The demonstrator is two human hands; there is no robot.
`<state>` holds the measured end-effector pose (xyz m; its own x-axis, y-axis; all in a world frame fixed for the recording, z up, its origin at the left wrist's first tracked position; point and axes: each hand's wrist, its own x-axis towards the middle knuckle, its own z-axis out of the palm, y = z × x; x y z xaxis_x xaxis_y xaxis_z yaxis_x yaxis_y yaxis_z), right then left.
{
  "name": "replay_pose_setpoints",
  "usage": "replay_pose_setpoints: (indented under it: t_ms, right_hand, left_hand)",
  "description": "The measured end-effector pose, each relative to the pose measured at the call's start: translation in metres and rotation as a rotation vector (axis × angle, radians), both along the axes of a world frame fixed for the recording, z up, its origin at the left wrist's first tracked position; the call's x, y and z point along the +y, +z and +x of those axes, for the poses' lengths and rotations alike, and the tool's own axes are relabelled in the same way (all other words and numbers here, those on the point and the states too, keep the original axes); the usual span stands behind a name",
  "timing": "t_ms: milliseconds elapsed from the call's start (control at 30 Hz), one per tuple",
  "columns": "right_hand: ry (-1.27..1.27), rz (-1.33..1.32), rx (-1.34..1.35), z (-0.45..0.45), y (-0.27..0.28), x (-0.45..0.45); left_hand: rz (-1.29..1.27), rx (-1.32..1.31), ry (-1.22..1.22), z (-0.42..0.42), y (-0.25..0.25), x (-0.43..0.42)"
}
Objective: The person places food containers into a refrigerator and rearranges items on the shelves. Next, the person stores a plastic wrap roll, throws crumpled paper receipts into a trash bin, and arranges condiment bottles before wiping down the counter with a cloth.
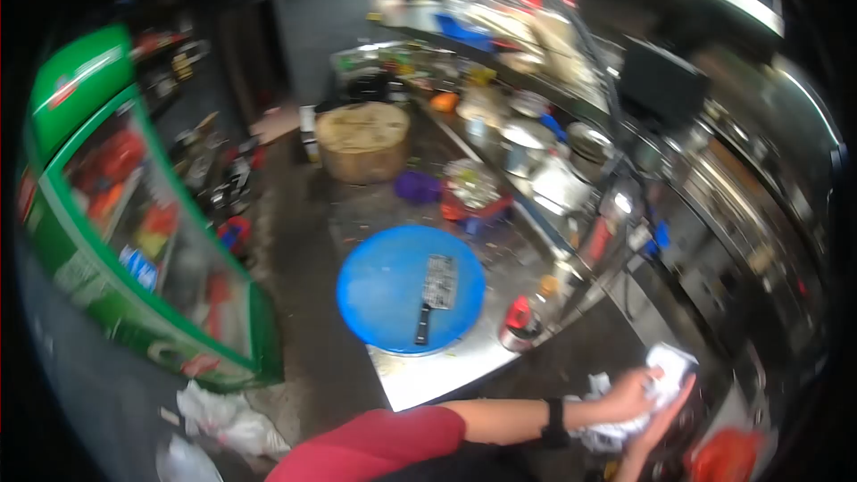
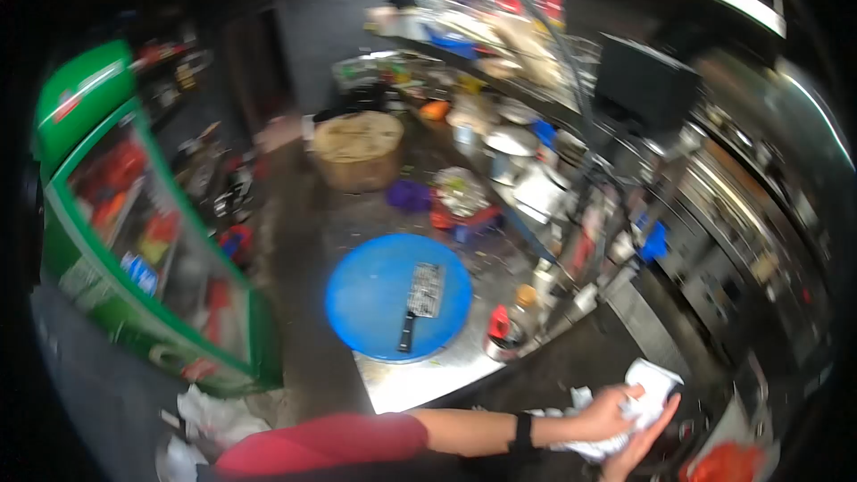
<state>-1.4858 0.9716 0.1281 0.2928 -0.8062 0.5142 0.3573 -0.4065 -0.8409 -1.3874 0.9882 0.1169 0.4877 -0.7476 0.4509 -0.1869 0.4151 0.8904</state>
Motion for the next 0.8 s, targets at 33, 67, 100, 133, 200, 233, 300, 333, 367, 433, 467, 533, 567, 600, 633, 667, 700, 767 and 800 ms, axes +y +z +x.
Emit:
replay_pose_setpoints:
  t_ms: [33,67,100,133,200,233,300,333,367,433,467,533,567,600,633,667,700,767,800]
  right_hand:
    - [0.124,-0.006,-0.015,-0.004,0.017,-0.003]
    - [0.248,-0.007,-0.025,-0.007,0.034,-0.007]
    - [0.423,-0.234,0.057,-0.004,0.068,0.002]
    - [0.504,-0.350,0.104,-0.009,0.068,-0.009]
    - [0.233,-0.427,0.319,-0.026,0.038,-0.050]
    - [-0.122,-0.379,0.485,-0.028,0.032,-0.063]
    - [-0.173,-0.381,0.323,-0.033,0.021,-0.095]
    - [-0.154,-0.327,0.274,-0.036,0.018,-0.112]
    - [-0.107,-0.251,0.231,-0.039,0.014,-0.130]
    - [0.009,-0.105,0.156,-0.048,0.005,-0.162]
    - [0.068,-0.039,0.119,-0.052,0.002,-0.180]
    - [0.186,0.061,0.065,-0.061,-0.002,-0.213]
    - [0.239,0.096,0.045,-0.063,-0.004,-0.228]
    - [0.288,0.120,0.038,-0.063,-0.005,-0.242]
    - [0.329,0.139,0.030,-0.062,-0.004,-0.255]
    - [0.375,0.161,0.015,-0.057,-0.001,-0.265]
    - [0.365,0.171,0.020,-0.053,0.005,-0.275]
    - [0.457,0.418,-0.146,-0.048,0.015,-0.295]
    - [0.441,0.408,-0.138,-0.046,0.015,-0.314]
  left_hand:
    - [0.118,-0.014,-0.122,0.000,0.014,-0.004]
    - [0.172,-0.032,-0.105,0.000,0.022,-0.012]
    - [0.223,-0.045,-0.117,-0.006,0.029,-0.024]
    - [0.370,0.043,-0.229,-0.006,0.042,-0.031]
    - [0.367,0.024,-0.247,-0.013,0.051,-0.046]
    - [0.370,0.004,-0.266,-0.017,0.053,-0.055]
    - [0.410,0.016,-0.325,-0.029,0.051,-0.083]
    - [0.320,-0.115,-0.158,-0.039,0.047,-0.095]
    - [0.234,-0.250,0.007,-0.049,0.043,-0.105]
    - [0.163,-0.398,0.178,-0.054,0.039,-0.123]
    - [0.106,-0.308,0.026,-0.051,0.042,-0.133]
    - [0.053,-0.207,-0.119,-0.050,0.047,-0.152]
    - [0.044,-0.164,-0.124,-0.052,0.048,-0.160]
    - [0.035,-0.120,-0.131,-0.053,0.048,-0.166]
    - [0.026,-0.078,-0.141,-0.052,0.051,-0.172]
    - [-0.072,-0.154,-0.048,-0.050,0.065,-0.169]
    - [-0.077,-0.128,-0.082,-0.047,0.060,-0.182]
    - [-0.032,-0.060,-0.214,-0.030,0.078,-0.192]
    - [-0.026,-0.131,-0.113,-0.024,0.077,-0.202]
